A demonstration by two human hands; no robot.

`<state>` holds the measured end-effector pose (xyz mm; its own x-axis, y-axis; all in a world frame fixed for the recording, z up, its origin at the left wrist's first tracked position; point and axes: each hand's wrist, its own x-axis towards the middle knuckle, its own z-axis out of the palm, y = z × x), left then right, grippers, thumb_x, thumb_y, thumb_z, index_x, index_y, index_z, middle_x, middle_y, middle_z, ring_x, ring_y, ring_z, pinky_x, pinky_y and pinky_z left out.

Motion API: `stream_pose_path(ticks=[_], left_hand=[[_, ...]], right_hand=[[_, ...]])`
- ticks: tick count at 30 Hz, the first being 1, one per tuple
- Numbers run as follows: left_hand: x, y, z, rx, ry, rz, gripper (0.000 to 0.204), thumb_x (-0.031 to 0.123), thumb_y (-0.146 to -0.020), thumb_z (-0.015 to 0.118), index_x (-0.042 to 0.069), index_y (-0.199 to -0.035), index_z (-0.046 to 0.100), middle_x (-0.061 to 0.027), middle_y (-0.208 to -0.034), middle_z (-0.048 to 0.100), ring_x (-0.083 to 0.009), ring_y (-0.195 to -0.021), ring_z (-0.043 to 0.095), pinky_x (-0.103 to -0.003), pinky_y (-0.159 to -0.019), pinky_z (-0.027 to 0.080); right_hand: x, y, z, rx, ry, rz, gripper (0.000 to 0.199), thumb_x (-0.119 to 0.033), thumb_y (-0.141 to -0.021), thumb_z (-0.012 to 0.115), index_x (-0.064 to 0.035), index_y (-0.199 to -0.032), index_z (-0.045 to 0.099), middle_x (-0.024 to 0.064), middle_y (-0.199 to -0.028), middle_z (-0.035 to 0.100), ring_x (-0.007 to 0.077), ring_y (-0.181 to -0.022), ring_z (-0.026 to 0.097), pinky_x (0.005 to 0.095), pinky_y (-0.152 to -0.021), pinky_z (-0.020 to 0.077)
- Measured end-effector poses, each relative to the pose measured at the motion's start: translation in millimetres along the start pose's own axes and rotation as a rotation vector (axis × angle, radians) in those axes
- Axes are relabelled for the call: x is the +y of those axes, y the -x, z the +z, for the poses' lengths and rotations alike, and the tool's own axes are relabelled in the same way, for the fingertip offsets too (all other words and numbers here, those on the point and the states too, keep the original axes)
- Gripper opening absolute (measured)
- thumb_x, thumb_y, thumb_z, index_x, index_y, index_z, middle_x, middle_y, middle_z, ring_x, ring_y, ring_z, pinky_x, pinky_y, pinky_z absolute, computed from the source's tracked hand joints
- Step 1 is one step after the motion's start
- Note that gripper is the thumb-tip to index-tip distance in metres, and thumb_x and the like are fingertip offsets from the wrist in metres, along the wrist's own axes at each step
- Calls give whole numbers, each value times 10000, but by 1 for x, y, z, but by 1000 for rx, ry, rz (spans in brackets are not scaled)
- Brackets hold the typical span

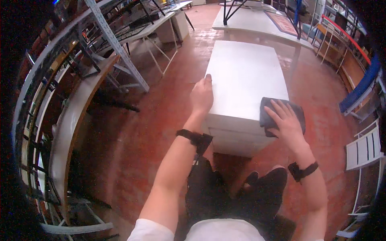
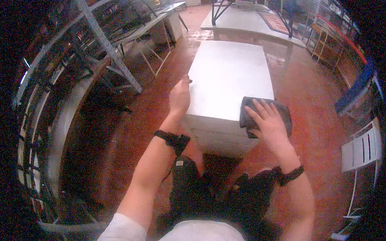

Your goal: Clean the top surface of a white cabinet using a black cloth.

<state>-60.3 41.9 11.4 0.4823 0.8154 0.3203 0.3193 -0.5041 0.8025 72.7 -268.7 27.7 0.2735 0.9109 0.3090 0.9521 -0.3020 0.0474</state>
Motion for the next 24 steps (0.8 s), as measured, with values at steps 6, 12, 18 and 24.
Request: stream_pose_path(ticks=[6, 12, 18, 24], left_hand=[[-2, 0, -5, -10, 32, -24, 637, 513, -1095, 339, 9, -1143, 725, -276, -1185, 703, -454, -1168, 627, -519, -1012, 463], [5, 1, -5, -19, 66, -23, 634, 509, -1093, 345, 11, -1185, 726, -277, -1215, 701, -447, -1183, 637, -508, -1024, 464], [-10, -3, -5, 5, 25, 38, 635, 517, -1082, 378, -13, -1121, 726, -295, -1172, 701, -462, -1137, 647, -523, -979, 479], [13, 6, 0, -13, -63, 58, 594, 484, -1085, 372, -2, -1055, 714, -292, -1158, 690, -510, -1107, 622, -548, -972, 471]], right_hand=[[-65, -52, 29, 77, -37, -71, 841, -342, -800, 836, -262, -1549, 464, 81, -1605, 456, 312, -1489, 420, 496, -1249, 311], [-112, -105, 44, 34, -103, -115, 804, -354, -834, 811, -236, -1548, 460, 75, -1631, 430, 297, -1514, 386, 481, -1262, 289], [-108, -99, 38, 16, -163, -122, 794, -402, -858, 791, -225, -1557, 457, 88, -1633, 426, 310, -1515, 381, 484, -1263, 283], [-24, -40, 8, 3, -133, 11, 745, -518, -908, 717, -193, -1539, 490, 121, -1620, 440, 363, -1510, 372, 507, -1252, 292]])
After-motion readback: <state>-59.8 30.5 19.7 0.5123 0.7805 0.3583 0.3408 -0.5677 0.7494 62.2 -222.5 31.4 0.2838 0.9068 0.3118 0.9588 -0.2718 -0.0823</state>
